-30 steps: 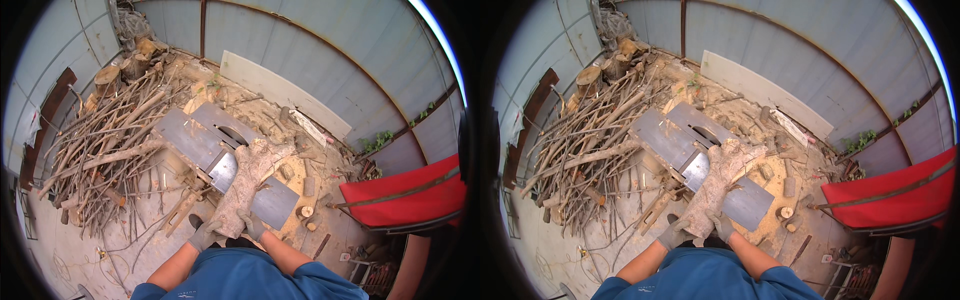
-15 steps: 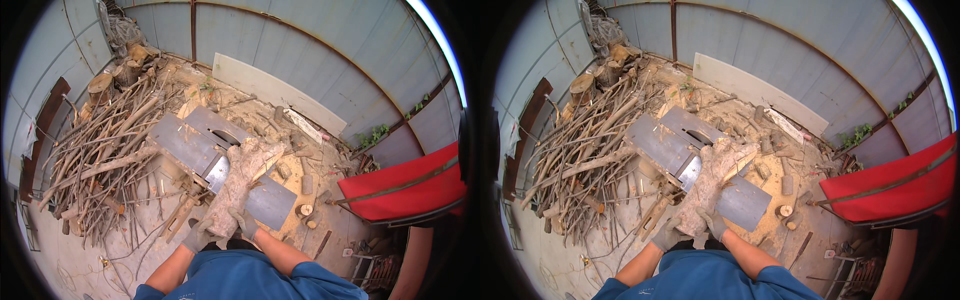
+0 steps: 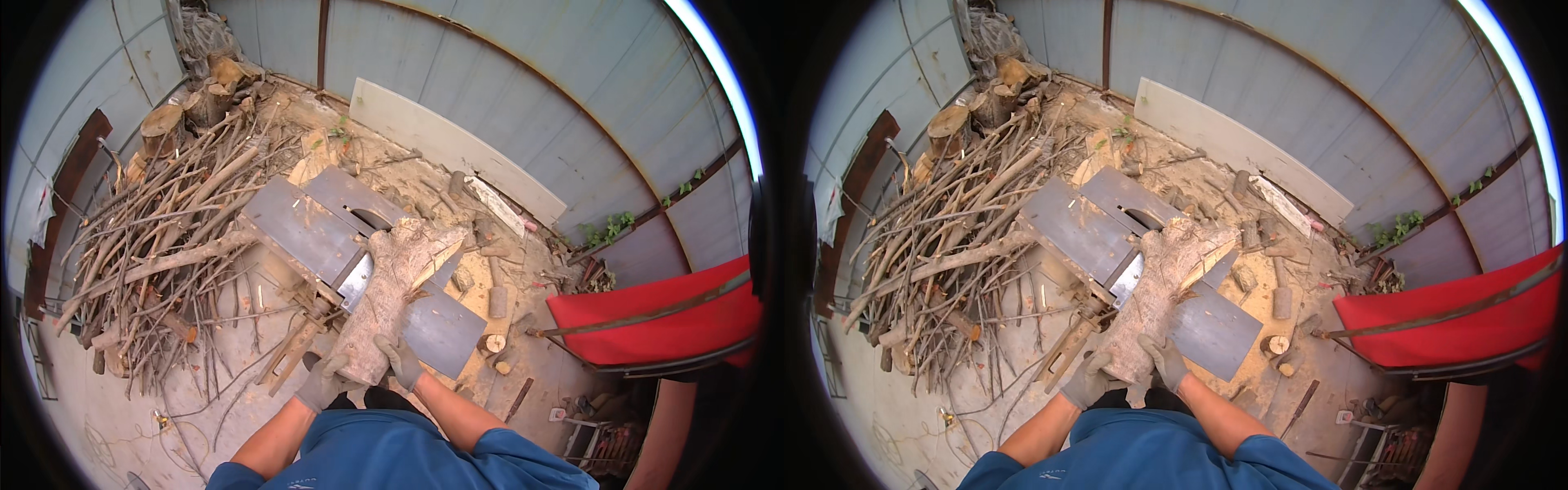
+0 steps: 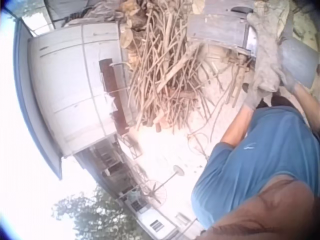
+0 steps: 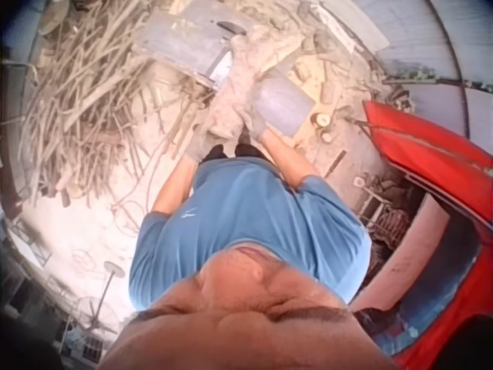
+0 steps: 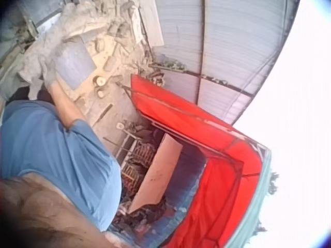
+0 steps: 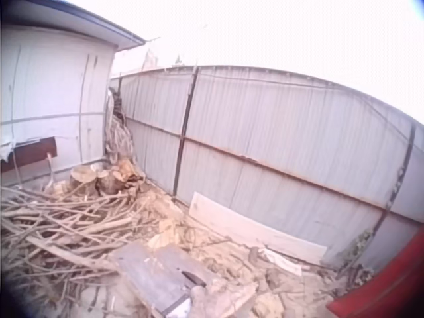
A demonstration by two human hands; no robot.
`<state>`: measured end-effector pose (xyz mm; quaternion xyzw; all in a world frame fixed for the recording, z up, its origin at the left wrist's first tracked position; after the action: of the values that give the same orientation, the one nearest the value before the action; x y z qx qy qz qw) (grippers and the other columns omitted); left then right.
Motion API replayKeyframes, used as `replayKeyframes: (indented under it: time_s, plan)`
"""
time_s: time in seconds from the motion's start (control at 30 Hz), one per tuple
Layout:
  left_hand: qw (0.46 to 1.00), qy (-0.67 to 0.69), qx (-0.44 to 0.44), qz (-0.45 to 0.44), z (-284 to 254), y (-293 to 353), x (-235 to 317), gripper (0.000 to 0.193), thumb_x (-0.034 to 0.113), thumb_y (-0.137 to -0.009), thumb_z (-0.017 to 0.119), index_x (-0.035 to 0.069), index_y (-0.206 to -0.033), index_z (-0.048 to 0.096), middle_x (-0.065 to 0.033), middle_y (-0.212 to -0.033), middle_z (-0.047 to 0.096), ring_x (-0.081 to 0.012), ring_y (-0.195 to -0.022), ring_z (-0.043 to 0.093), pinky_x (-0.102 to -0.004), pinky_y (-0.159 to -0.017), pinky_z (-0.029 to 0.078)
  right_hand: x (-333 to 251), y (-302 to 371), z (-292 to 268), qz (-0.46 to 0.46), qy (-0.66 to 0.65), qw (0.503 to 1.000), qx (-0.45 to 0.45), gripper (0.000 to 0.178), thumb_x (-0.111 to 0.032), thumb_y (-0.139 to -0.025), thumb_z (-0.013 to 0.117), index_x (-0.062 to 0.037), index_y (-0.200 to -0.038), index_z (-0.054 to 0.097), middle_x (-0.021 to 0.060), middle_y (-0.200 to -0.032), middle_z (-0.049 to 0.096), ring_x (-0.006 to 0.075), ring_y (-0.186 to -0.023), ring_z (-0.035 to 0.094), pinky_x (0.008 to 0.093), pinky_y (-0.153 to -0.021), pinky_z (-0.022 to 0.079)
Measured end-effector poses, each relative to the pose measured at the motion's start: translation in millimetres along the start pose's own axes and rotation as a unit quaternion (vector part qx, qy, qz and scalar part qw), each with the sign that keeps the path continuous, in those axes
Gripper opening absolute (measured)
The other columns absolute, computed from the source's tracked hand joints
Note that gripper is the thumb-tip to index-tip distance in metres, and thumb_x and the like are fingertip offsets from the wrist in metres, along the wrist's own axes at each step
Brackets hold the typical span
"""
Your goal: The person positions a large tree branch on a table saw and uses the machine to cut the branch into smaller sections, handling the wood with gloved hands.
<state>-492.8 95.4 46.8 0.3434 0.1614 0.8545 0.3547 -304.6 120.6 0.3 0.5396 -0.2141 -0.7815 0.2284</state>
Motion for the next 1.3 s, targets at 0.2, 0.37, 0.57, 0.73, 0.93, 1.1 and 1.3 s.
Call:
replayKeyframes:
  time_s: [0.2,0.37,0.57,0.73,0.93,1.1,1.3]
  plan:
    - [0.999,-0.031,0.015,0.003,2,5,26,0.089,0.05,-0.091,0.073,0.009,-0.161,0.035,-0.0147,-0.155,0.052,-0.034,-0.138,0.057,-0.0577,-0.11,0.052,-9,0,17,0.032,0.049,0.998,0.019,0.093,-0.053,-0.094,0.078,0.0099,-0.149,0.038,0.0182,-0.143,0.06,0.0219,-0.128,0.061,0.035,-0.11,0.05]
    - [1.0,-0.02,-0.014,0.009,1,4,38,0.092,0.052,-0.091,0.072,0.011,-0.163,0.033,-0.015,-0.157,0.05,-0.0331,-0.138,0.057,-0.0545,-0.11,0.053,-20,-3,32,0.019,0.059,0.998,0.008,0.098,-0.056,-0.092,0.078,0.0124,-0.149,0.036,0.019,-0.142,0.059,0.0226,-0.128,0.06,0.0351,-0.11,0.05]
    - [0.999,-0.033,-0.012,0.006,-15,1,37,0.092,0.055,-0.093,0.069,0.011,-0.165,0.031,-0.0146,-0.157,0.05,-0.0333,-0.139,0.057,-0.0548,-0.111,0.052,-28,-3,43,0.029,0.061,0.998,-0.008,0.103,-0.059,-0.091,0.078,0.0151,-0.147,0.034,0.0221,-0.143,0.057,0.0233,-0.129,0.06,0.0353,-0.111,0.049]
    - [0.998,-0.059,-0.011,0.015,-3,4,49,0.093,0.057,-0.092,0.068,0.013,-0.165,0.031,-0.0145,-0.157,0.05,-0.0342,-0.139,0.056,-0.0565,-0.11,0.052,-15,-14,37,0.044,0.061,0.997,0.007,0.106,-0.059,-0.089,0.081,0.0142,-0.148,0.03,0.0233,-0.141,0.057,0.0266,-0.127,0.063,0.0387,-0.103,0.057]
    - [0.998,-0.058,-0.014,0.013,-12,-1,48,0.098,0.062,-0.089,0.069,0.013,-0.165,0.03,-0.0143,-0.157,0.05,-0.034,-0.14,0.055,-0.0556,-0.108,0.054,3,-33,29,0.035,0.109,0.993,0.04,0.102,-0.055,-0.088,0.084,0.0098,-0.147,0.031,0.0227,-0.14,0.058,0.0276,-0.122,0.067,0.0434,-0.089,0.064]
    - [0.998,-0.055,-0.006,0.004,-17,-2,49,0.1,0.063,-0.088,0.07,0.012,-0.165,0.03,-0.0144,-0.157,0.05,-0.033,-0.141,0.055,-0.0543,-0.106,0.056,-7,-28,41,0.045,0.06,0.997,0.012,0.098,-0.053,-0.09,0.082,0.0098,-0.148,0.034,0.0214,-0.139,0.06,0.0256,-0.12,0.068,0.0421,-0.089,0.065]
    - [0.999,-0.047,-0.009,0.006,-10,1,57,0.101,0.062,-0.088,0.072,0.012,-0.165,0.03,-0.0147,-0.158,0.049,-0.033,-0.141,0.055,-0.0541,-0.106,0.056,-6,-35,46,0.012,0.033,0.999,-0.041,0.081,-0.049,-0.093,0.08,0.0048,-0.145,0.049,0.0157,-0.127,0.069,0.0242,-0.109,0.073,0.0419,-0.085,0.065]
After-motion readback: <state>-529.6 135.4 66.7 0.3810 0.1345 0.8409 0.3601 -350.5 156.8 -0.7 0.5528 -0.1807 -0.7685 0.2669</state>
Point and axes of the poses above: each hand's wrist, its own y-axis away from the middle knuckle, its own z-axis out of the palm, x = y × z, the point moved 5 cm from there along -y, towards the middle knuckle
